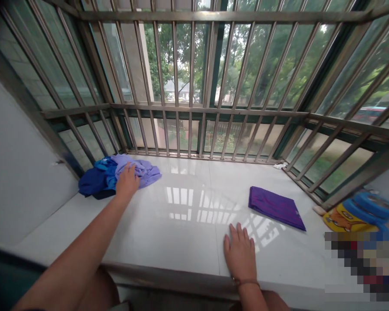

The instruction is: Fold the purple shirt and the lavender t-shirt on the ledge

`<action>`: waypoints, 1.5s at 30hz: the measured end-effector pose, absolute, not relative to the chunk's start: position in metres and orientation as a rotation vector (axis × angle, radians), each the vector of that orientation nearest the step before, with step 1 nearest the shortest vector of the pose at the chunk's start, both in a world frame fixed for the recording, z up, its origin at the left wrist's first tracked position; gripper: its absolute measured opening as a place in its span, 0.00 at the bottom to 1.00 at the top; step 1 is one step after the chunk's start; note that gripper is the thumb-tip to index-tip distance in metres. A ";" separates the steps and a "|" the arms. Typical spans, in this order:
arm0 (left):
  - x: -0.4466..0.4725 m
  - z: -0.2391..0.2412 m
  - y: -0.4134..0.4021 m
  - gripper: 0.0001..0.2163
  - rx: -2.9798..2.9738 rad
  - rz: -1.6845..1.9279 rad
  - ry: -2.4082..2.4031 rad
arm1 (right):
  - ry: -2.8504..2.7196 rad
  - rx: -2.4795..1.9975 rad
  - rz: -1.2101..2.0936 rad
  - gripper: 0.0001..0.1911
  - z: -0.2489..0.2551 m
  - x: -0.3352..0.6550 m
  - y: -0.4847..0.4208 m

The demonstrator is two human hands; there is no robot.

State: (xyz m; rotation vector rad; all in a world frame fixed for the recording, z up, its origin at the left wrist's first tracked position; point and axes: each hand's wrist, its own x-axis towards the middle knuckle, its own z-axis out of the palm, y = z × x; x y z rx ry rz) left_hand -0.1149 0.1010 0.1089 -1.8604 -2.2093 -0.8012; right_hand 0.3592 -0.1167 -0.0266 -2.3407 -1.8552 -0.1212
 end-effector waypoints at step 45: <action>0.137 0.004 -0.200 0.16 -3.527 -0.921 -2.159 | -1.747 -2.282 -0.018 0.31 -0.008 0.260 -0.125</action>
